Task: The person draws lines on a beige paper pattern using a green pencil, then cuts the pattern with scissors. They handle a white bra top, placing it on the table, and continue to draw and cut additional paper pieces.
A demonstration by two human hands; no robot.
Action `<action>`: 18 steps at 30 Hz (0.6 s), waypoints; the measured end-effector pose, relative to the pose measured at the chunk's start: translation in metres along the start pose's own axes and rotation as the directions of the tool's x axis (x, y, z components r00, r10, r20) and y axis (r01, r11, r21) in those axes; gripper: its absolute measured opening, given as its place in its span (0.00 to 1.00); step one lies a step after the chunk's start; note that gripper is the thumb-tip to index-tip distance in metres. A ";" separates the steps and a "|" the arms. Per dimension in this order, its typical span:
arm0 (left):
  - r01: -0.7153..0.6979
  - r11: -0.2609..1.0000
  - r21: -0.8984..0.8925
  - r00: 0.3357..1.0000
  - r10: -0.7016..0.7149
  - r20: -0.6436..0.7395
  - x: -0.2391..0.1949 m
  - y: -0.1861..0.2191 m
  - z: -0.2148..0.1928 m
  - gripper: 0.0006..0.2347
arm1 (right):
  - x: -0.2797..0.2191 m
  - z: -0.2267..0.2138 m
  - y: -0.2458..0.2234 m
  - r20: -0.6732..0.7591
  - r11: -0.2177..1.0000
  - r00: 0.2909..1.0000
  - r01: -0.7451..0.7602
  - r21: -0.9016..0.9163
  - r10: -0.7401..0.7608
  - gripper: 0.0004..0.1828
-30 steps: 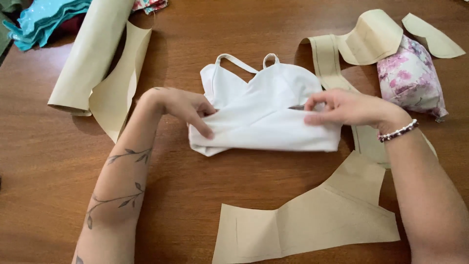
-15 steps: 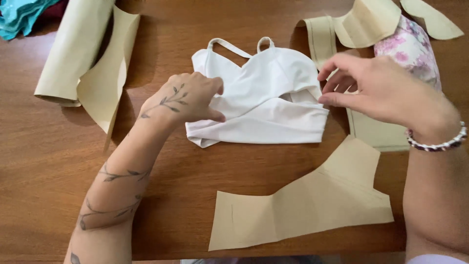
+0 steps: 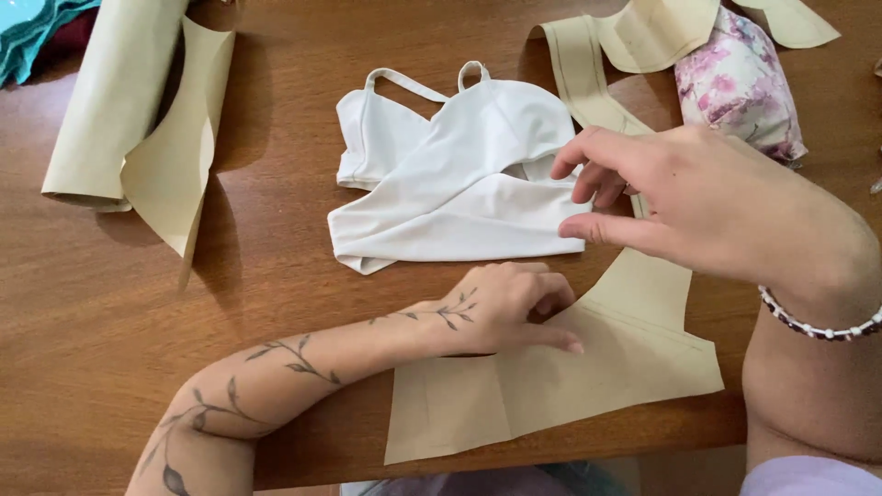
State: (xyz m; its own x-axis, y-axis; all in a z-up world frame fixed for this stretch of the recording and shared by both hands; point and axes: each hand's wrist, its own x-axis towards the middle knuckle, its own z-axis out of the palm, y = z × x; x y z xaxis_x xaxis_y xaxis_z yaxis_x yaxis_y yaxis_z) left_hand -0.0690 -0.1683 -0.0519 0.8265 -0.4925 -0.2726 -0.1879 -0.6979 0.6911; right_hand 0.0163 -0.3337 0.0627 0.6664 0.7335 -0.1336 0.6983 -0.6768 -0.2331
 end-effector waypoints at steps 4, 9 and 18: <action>-0.271 0.954 -0.128 0.958 0.254 -0.134 0.011 -0.022 0.016 0.07 | -0.007 -0.002 0.000 -0.053 1.000 0.998 0.022 0.022 -0.021 0.21; -0.473 0.778 -0.414 0.877 0.370 -0.306 0.022 -0.041 0.007 0.04 | -0.038 -0.007 0.004 -0.482 0.989 0.873 0.125 0.073 -0.075 0.20; -0.397 0.326 -0.858 0.898 -0.056 -0.437 0.034 -0.064 -0.009 0.04 | -0.052 0.018 0.031 -0.680 0.937 0.733 0.231 0.261 0.008 0.40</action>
State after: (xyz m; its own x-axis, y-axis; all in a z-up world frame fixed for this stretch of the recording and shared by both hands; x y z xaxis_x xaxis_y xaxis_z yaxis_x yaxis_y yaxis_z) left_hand -0.0237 -0.1360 -0.0993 0.9845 -0.1753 0.0089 0.0655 0.4142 0.9078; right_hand -0.0008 -0.3916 0.0450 0.6722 0.4902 0.5548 0.7403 -0.4484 -0.5009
